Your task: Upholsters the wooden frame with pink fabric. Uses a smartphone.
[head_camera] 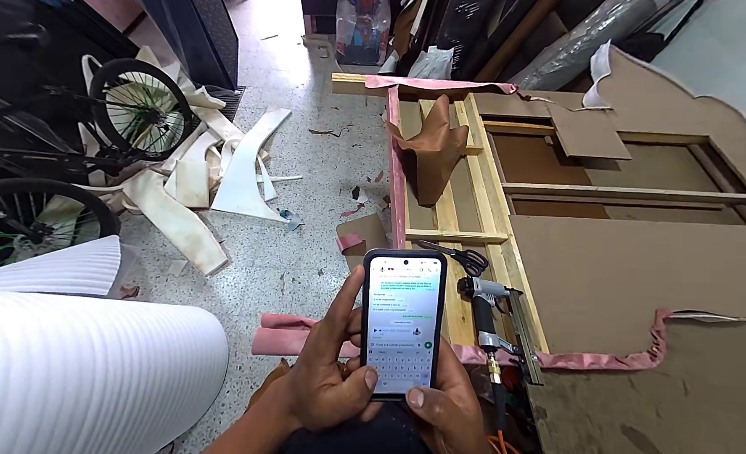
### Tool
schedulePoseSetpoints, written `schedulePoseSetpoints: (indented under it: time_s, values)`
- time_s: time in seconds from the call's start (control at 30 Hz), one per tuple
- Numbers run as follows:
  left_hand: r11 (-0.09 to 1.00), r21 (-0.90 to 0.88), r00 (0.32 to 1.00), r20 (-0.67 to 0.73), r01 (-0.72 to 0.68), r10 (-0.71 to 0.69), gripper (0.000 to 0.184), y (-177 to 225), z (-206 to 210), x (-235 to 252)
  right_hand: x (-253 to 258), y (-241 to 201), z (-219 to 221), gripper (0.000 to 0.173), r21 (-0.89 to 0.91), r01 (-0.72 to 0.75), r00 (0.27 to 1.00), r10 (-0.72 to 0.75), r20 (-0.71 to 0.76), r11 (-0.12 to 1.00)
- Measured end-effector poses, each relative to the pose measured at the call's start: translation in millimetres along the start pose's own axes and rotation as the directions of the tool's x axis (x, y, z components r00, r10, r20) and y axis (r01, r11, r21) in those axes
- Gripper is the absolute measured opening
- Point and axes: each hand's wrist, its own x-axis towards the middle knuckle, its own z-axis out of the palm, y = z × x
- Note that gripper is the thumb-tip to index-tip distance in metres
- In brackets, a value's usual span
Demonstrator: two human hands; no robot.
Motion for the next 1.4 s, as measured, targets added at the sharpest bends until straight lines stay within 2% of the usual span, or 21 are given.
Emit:
schedulePoseSetpoints:
  time_s: [0.13,0.27,0.5,0.67,0.93,1.07,1.27,1.4]
  values:
    - [1.000,-0.023,0.999,0.034,0.006,-0.005,0.094,-1,-1,1,-1,-1,0,0.061,-0.004,0.003,1.000,-0.003,-0.017,1.000]
    - [0.999,-0.039,0.999,0.055,0.000,0.002,0.095,-3,0,3,-2,1,-1,0.052,-0.007,0.018,0.998,-0.018,-0.062,1.000]
    - [1.000,0.000,0.994,0.105,-0.028,0.028,0.096,-6,3,6,1,0,0,0.043,-0.134,0.042,0.980,-0.067,-0.189,0.990]
    - [1.000,-0.006,0.995,0.099,0.010,-0.009,0.095,-7,3,9,-4,-4,-4,0.057,-0.082,0.023,0.992,-0.033,-0.119,0.996]
    - [1.000,0.014,0.999,0.053,0.013,-0.013,0.095,-7,8,14,6,-5,-4,0.044,-0.144,0.059,0.977,-0.087,-0.194,0.988]
    - [1.000,0.003,1.000,0.028,0.007,-0.007,0.093,-8,7,15,4,-6,-10,0.050,-0.062,0.025,0.994,-0.031,-0.107,0.998]
    - [1.000,-0.013,1.000,-0.019,0.013,-0.013,0.098,-8,11,16,3,-5,-9,0.055,-0.215,0.015,0.990,-0.045,-0.135,0.976]
    - [1.000,0.021,0.998,-0.063,0.018,-0.016,0.097,-6,16,17,2,-5,-13,0.054,-0.120,0.026,0.994,-0.038,-0.098,0.992]
